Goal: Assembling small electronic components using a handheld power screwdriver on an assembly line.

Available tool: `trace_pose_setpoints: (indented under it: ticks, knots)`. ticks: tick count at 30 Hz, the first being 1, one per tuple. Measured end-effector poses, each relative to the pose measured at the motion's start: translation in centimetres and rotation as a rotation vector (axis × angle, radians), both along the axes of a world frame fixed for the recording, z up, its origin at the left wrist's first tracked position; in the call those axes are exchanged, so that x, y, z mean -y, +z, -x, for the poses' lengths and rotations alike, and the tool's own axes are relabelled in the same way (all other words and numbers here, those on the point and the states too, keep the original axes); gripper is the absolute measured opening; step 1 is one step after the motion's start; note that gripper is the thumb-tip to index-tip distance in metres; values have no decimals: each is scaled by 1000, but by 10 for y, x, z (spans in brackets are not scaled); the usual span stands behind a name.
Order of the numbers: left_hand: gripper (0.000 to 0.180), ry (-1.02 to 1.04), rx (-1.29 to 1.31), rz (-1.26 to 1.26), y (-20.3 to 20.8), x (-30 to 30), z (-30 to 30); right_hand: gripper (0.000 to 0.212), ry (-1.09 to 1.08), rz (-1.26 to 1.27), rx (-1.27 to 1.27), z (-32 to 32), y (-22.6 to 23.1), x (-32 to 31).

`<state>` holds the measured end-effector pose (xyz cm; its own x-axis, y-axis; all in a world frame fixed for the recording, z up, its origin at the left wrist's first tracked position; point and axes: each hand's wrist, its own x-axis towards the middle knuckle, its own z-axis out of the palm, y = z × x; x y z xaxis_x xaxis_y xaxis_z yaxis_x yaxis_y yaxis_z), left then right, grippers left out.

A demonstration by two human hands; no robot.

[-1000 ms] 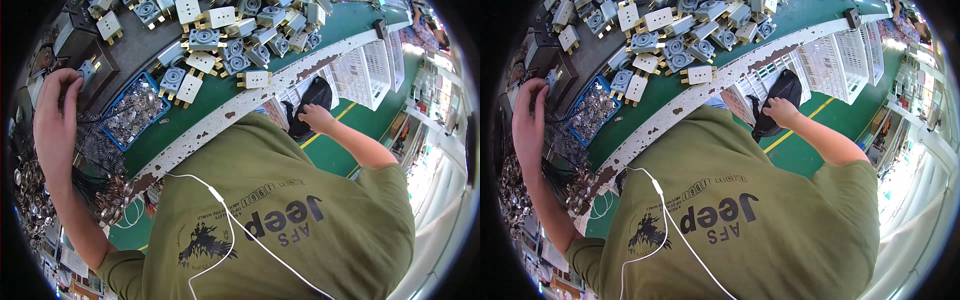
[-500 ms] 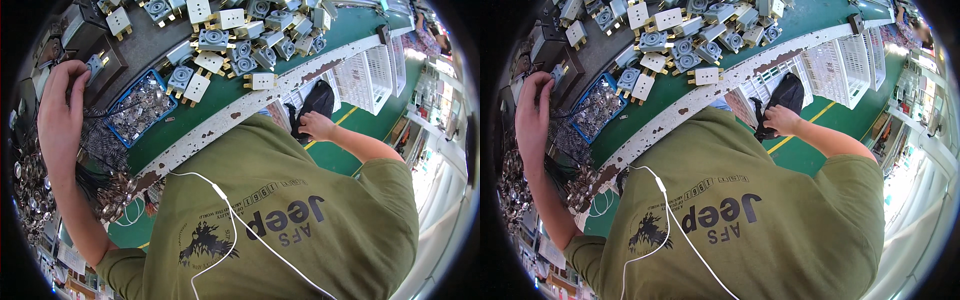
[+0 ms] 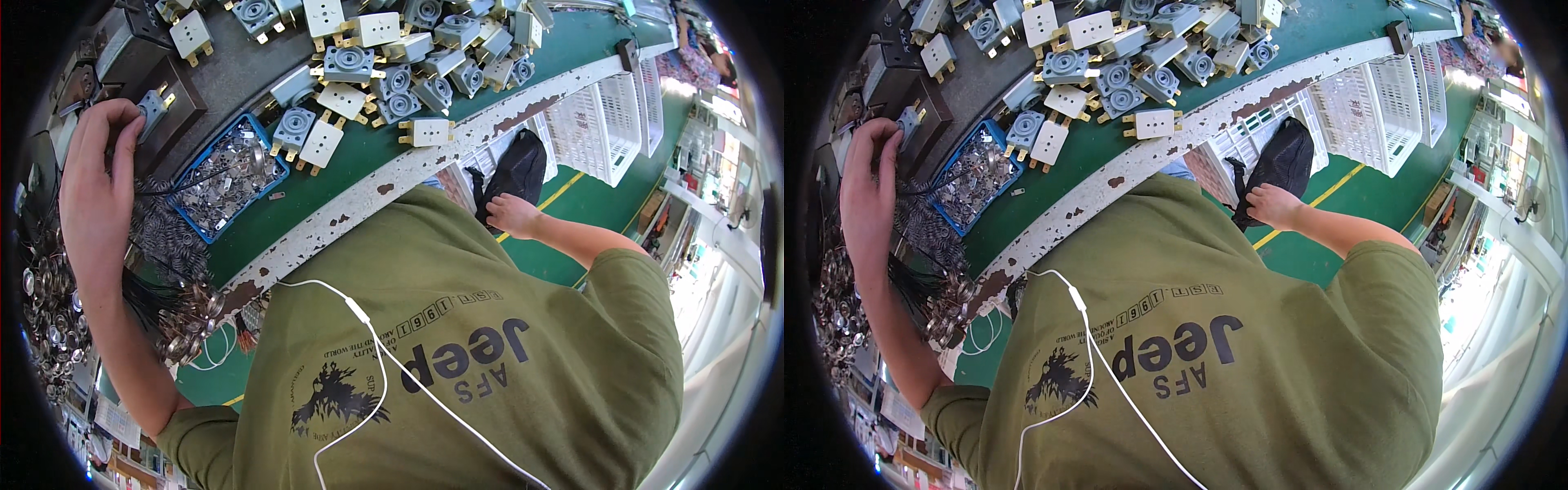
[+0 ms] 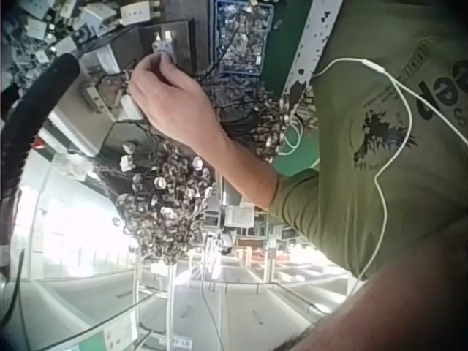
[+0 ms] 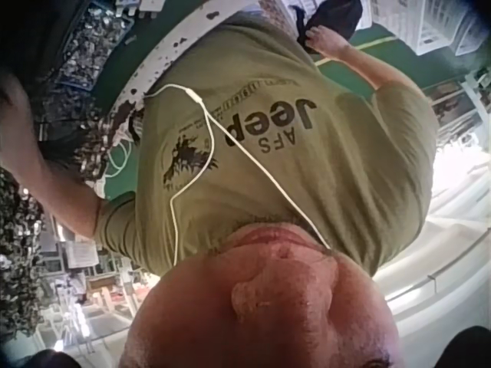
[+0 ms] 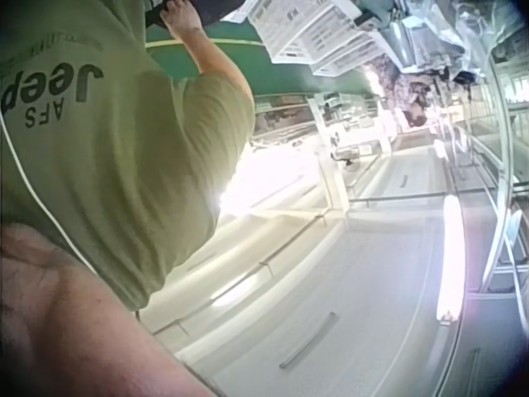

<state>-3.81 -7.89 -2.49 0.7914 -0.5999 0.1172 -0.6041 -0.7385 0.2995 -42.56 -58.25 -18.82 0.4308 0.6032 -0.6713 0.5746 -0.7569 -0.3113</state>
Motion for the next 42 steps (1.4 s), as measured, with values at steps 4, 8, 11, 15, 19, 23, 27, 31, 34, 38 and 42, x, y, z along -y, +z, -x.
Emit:
trace_pose_setpoints:
  ticks: [4,8,11,15,19,23,27,31,34,38,42]
  knots:
    - [14,7,3,-9,0,-1,0,11,23,36,-17,3,-1,-3]
    - [14,14,-1,3,0,-3,1,13,-45,3,1,7,-2,-4]
    - [14,22,-7,-2,1,-2,4,15,-132,-52,22,-1,4,-7]
    - [14,8,2,8,0,-3,2,12,-175,-68,61,-26,16,-16]
    - [14,9,1,23,1,2,2,17,-234,-99,148,-27,10,-16]
    - [13,22,11,18,3,5,0,19,-271,-123,134,-33,12,-21]
    - [10,-38,25,97,8,-1,0,16,-406,-474,281,-93,51,-42]
    - [10,-6,13,236,17,2,7,40,-330,-908,740,-182,120,-105]
    - [11,61,-14,425,20,-11,9,41,-241,-1055,839,-242,162,-157]
    - [12,151,3,389,31,-32,12,40,-144,-969,726,-320,172,-245]
    - [12,216,23,502,42,-53,16,26,-123,-621,640,-322,163,-291]
